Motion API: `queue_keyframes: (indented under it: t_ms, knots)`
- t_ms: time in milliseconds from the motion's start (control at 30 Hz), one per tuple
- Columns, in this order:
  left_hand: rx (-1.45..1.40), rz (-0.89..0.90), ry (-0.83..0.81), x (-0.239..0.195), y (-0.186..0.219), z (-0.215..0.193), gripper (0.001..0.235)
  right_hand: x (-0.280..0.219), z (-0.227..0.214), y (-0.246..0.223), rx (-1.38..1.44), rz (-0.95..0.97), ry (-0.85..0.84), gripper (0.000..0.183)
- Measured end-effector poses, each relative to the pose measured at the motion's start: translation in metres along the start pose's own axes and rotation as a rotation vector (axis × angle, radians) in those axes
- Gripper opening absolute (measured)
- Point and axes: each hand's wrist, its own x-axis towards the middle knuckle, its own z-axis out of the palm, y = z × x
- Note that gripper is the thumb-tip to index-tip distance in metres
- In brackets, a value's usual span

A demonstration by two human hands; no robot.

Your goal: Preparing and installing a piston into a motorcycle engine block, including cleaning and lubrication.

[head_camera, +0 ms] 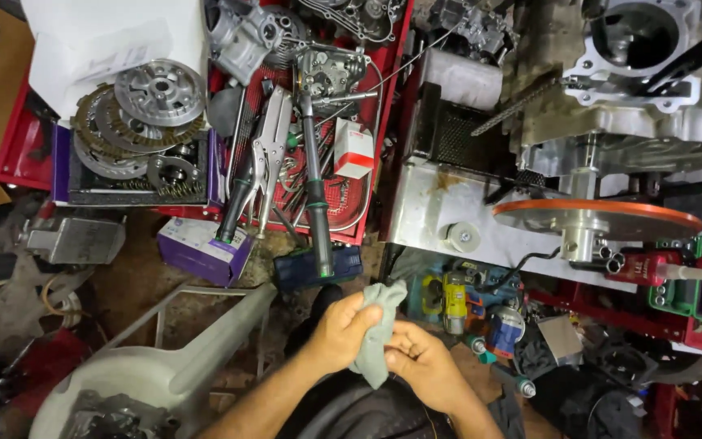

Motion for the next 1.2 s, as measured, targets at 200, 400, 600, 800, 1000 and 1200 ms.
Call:
queue_keyframes:
  t_ms: [200, 400, 600, 800, 1000, 1200]
  knots:
    - [-0.167, -0.091, 0.061, 0.006, -0.007, 0.015, 0.034, -0.002, -0.01, 0.022, -0.375, -0.017, 0.349, 0.038]
    - [-0.065, -0.018, -0.079, 0.0, -0.001, 0.011, 0.034, -0.004, -0.005, 0.018, -0.688, -0.11, 0.594, 0.042]
    - [0.082, -0.026, -0.017, -0.003, -0.002, 0.011, 0.052, -0.003, 0.013, -0.006, -0.795, -0.168, 0.392, 0.039]
    - [-0.224, -0.115, -0.191, -0.004, -0.02, 0.006, 0.048, 0.004, -0.003, 0.02, -0.822, -0.338, 0.568, 0.036]
    - [-0.013, 0.043, -0.081, 0.006, -0.009, -0.003, 0.035, -0.003, 0.011, -0.001, -0.65, -0.263, 0.463, 0.045]
    - [0.007, 0.044, -0.003, 0.019, -0.019, -0.016, 0.03, -0.004, 0.018, -0.031, -0.434, -0.163, 0.408, 0.037]
